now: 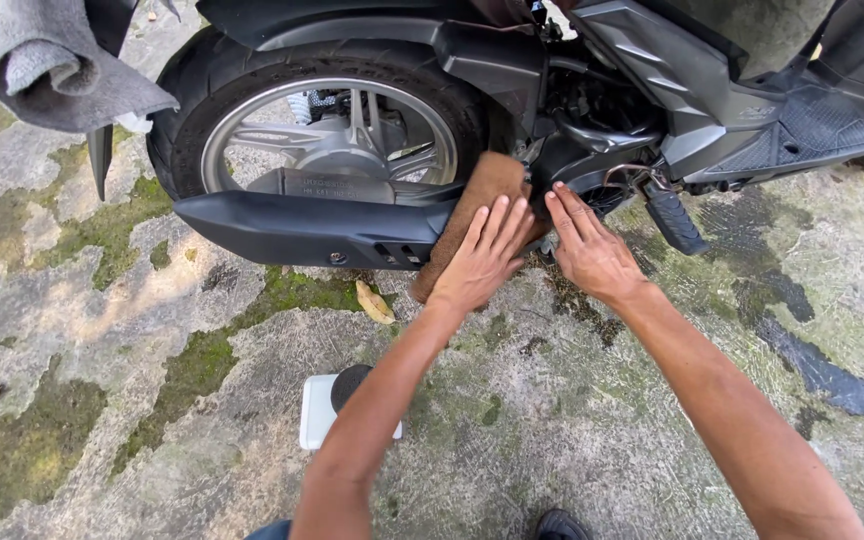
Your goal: The person cleans the rear side panel and mudguard of a black scooter using a brown cloth and a round applicator pad. They wipe the surfaces thoroughly, moving from the lower mudguard to the upper body panel.
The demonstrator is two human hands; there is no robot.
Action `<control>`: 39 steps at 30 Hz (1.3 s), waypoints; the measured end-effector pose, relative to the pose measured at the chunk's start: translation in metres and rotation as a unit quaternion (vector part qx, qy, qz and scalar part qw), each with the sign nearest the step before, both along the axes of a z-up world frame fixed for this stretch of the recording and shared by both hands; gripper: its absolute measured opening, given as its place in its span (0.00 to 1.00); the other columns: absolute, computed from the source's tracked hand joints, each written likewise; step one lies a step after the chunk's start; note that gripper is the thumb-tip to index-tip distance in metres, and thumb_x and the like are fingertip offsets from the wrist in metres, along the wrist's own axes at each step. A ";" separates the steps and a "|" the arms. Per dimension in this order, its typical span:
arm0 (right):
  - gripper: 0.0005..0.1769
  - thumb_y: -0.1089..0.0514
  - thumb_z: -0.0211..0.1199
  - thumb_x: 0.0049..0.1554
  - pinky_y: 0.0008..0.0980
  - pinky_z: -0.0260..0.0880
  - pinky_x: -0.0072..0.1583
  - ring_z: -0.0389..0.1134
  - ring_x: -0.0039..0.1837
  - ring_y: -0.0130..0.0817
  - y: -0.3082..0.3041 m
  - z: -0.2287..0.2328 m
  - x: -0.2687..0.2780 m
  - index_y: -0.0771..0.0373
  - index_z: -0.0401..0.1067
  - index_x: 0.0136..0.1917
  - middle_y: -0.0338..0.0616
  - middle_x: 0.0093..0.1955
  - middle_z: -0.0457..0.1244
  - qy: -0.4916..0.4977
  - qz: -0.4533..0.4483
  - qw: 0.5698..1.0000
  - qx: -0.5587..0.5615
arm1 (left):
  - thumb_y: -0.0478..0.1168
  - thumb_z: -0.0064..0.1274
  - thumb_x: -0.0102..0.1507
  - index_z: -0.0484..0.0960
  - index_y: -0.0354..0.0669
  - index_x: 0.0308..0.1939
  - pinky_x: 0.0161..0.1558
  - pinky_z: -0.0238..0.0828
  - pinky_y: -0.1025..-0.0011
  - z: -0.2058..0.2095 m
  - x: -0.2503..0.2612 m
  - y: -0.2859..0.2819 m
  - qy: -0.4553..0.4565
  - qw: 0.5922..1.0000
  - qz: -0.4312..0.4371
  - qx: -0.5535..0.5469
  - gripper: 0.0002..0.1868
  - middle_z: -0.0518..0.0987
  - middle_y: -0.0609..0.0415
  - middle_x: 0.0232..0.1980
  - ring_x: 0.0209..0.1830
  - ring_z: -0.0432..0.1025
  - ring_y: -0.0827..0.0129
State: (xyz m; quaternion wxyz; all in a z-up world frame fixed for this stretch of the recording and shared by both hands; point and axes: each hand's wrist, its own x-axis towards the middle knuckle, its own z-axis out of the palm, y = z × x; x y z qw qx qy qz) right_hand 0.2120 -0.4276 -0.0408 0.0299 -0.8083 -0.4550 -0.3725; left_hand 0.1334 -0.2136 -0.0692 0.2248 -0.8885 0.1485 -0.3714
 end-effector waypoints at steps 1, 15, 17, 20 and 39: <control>0.42 0.64 0.54 0.53 0.36 0.77 0.55 0.62 0.74 0.46 -0.004 -0.002 0.002 0.66 0.54 0.81 0.54 0.80 0.52 0.003 0.000 1.000 0.000 | 0.67 0.44 0.68 0.56 0.46 0.79 0.81 0.36 0.47 -0.006 -0.007 0.008 0.003 1.000 0.000 0.000 0.44 0.50 0.42 0.83 0.83 0.44 0.46; 0.38 0.62 0.56 0.51 0.37 0.79 0.48 0.63 0.73 0.44 0.005 -0.002 0.006 0.61 0.63 0.76 0.47 0.75 0.58 0.008 0.046 0.998 0.051 | 0.53 0.32 0.73 0.51 0.61 0.81 0.80 0.41 0.57 0.006 -0.067 0.147 -0.111 0.980 -0.001 0.167 0.32 0.58 0.52 0.81 0.81 0.54 0.57; 0.37 0.63 0.56 0.51 0.38 0.79 0.48 0.64 0.72 0.45 0.006 0.000 0.007 0.62 0.64 0.75 0.48 0.73 0.60 -0.001 0.055 0.997 0.062 | 0.56 0.28 0.73 0.60 0.57 0.78 0.77 0.50 0.56 0.013 -0.056 0.130 -0.131 0.983 -0.006 0.129 0.29 0.65 0.49 0.76 0.76 0.60 0.53; 0.36 0.64 0.56 0.50 0.38 0.79 0.48 0.65 0.71 0.46 0.010 0.005 0.007 0.64 0.66 0.73 0.49 0.71 0.61 -0.014 0.063 0.995 0.076 | 0.61 0.23 0.74 0.67 0.50 0.75 0.73 0.57 0.52 0.008 -0.029 0.103 -0.141 0.988 0.000 0.063 0.33 0.71 0.42 0.70 0.71 0.66 0.47; 0.35 0.66 0.57 0.50 0.39 0.76 0.56 0.65 0.70 0.49 0.058 0.027 -0.007 0.66 0.67 0.72 0.53 0.69 0.62 -0.021 0.118 0.988 0.097 | 0.60 0.25 0.73 0.78 0.58 0.67 0.72 0.56 0.47 0.046 -0.093 0.241 -0.219 0.974 0.034 0.043 0.31 0.77 0.47 0.65 0.69 0.69 0.49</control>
